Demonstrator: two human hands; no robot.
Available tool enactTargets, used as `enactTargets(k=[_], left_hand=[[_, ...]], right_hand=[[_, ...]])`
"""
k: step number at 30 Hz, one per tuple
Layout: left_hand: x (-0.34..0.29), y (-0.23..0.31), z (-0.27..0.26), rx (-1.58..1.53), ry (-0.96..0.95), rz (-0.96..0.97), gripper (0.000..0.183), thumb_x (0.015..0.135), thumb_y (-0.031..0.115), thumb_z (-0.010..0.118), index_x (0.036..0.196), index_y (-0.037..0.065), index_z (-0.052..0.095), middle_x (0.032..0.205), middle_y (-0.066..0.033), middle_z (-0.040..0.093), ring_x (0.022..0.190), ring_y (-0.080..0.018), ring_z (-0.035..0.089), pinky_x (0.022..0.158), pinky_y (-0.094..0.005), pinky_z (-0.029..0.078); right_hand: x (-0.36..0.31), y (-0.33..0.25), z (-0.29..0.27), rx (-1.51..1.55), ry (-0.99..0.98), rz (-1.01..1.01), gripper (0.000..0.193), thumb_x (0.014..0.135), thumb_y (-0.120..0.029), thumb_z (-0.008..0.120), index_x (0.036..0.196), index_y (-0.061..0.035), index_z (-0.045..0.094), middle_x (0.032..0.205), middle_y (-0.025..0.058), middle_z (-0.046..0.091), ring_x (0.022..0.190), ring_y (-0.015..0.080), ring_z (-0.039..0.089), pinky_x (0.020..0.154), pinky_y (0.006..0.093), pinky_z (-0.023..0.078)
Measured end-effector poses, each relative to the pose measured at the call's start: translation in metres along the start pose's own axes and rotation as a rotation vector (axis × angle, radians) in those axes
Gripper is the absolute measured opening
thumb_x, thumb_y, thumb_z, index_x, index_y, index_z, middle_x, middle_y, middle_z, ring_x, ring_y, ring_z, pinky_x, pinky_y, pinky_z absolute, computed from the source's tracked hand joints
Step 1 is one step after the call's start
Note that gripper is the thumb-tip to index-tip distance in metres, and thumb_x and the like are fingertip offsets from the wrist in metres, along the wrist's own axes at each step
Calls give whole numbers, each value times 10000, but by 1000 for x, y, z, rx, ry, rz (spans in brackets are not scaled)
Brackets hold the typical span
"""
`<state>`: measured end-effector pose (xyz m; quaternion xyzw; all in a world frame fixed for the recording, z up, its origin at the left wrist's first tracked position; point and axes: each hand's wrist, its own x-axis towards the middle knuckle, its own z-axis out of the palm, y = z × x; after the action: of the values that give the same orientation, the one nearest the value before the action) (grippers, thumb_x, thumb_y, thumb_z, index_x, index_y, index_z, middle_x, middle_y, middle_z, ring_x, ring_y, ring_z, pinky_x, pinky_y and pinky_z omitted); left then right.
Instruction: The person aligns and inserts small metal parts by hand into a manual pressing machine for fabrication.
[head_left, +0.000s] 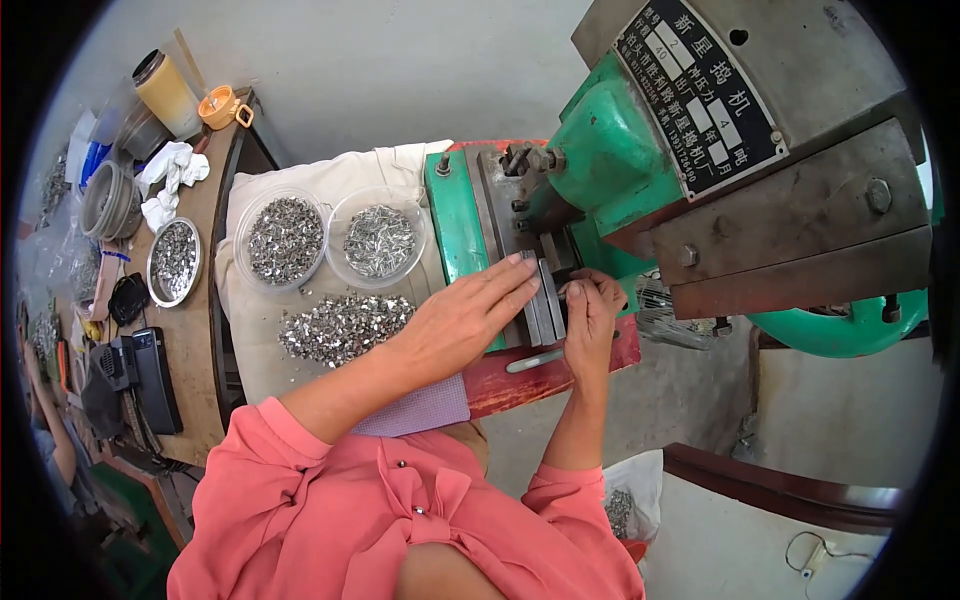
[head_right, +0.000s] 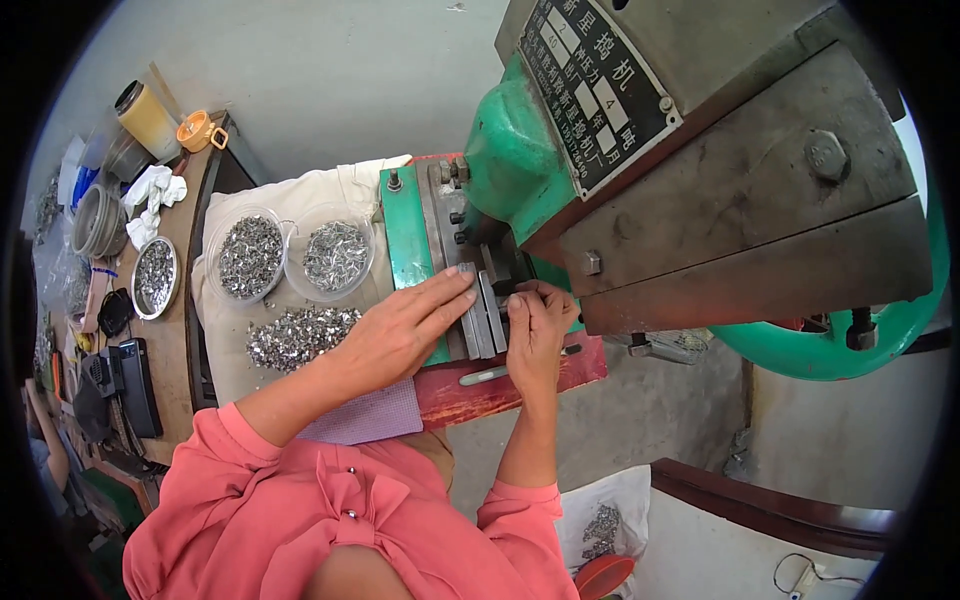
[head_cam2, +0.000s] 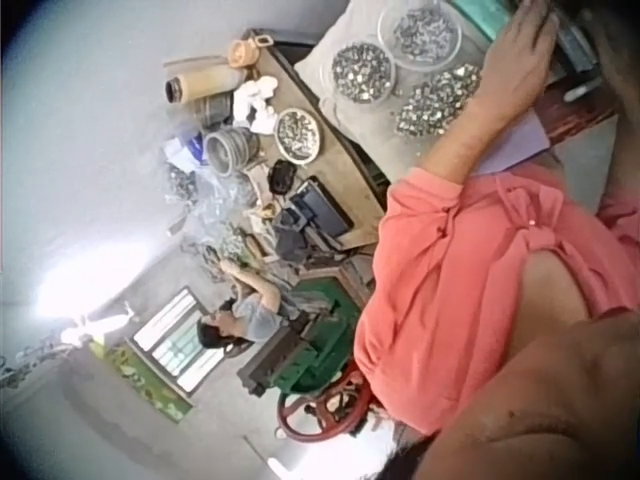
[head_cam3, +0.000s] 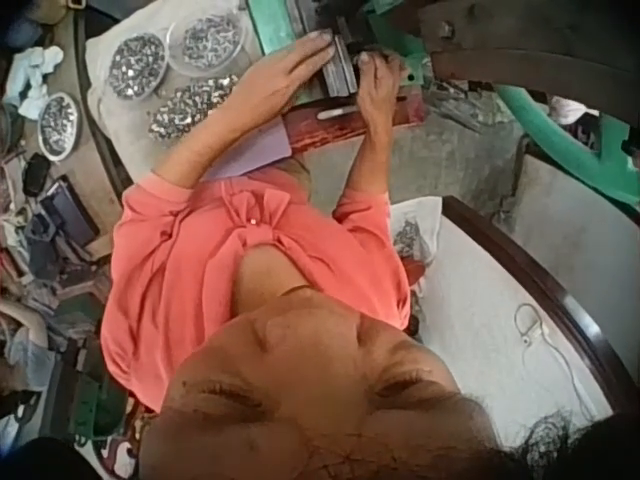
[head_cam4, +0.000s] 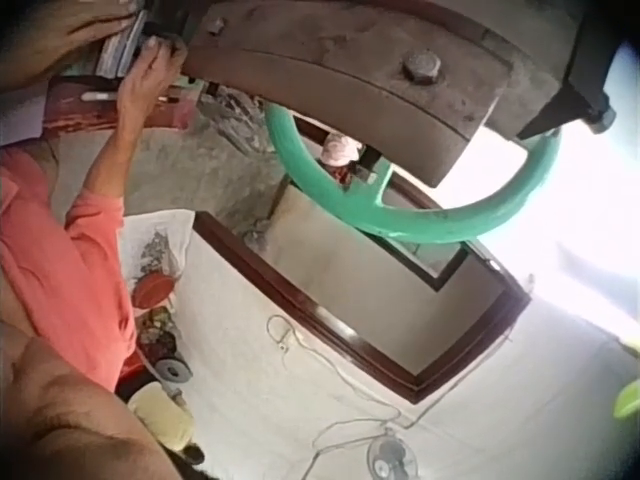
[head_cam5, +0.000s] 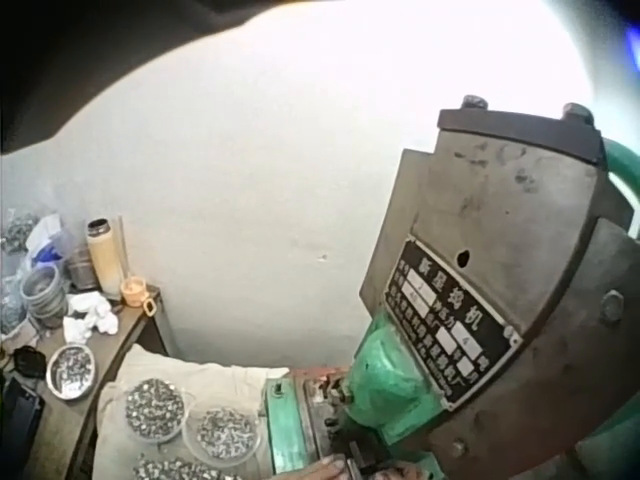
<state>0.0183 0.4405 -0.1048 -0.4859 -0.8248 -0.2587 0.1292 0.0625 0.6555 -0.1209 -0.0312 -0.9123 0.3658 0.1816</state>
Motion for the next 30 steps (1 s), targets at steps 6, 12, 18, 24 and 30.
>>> enactTargets(k=[6, 12, 18, 24, 30], left_hand=[[-11, 16, 16, -429, 148, -375, 961, 691, 218, 853, 1451, -40, 324, 1501, -248, 366, 1372, -398, 406, 1134, -457, 368], [-3, 18, 25, -454, 108, -487, 1035, 626, 288, 890, 1435, -41, 334, 1452, -243, 387, 1353, -404, 398, 1141, -451, 353], [0, 15, 27, -443, 154, -505, 950, 587, 289, 870, 1354, -32, 410, 1441, -224, 386, 1330, -394, 400, 1106, -464, 365], [9, 7, 29, -448, 170, -473, 945, 539, 285, 864, 1326, 17, 414, 1409, -197, 420, 1308, -389, 411, 1096, -480, 352], [22, -22, 38, -334, 204, -440, 938, 527, 321, 861, 1307, 4, 448, 1368, -186, 449, 1320, -381, 404, 1114, -482, 324]], right_hand=[[-13, 14, -5, 107, 527, 95, 358, 1052, -247, 462, 1293, 4, 545, 1265, 111, 567, 1194, 243, 481, 1046, 371, 345], [23, 9, -98, 156, 1190, -118, 534, 1057, -356, 454, 1389, 61, 415, 1325, 170, 482, 1205, 245, 460, 1053, 397, 355], [65, 21, -171, 278, 1113, -213, 655, 999, -508, 548, 1232, 95, 443, 1079, 186, 590, 917, 240, 596, 810, 380, 520], [66, -5, -230, 125, 966, -163, 660, 958, -548, 603, 1155, 68, 470, 881, 132, 607, 751, 218, 628, 658, 352, 553], [94, -71, -309, -19, 752, 27, 521, 977, -473, 609, 1191, -8, 515, 879, 94, 586, 718, 175, 595, 658, 314, 517]])
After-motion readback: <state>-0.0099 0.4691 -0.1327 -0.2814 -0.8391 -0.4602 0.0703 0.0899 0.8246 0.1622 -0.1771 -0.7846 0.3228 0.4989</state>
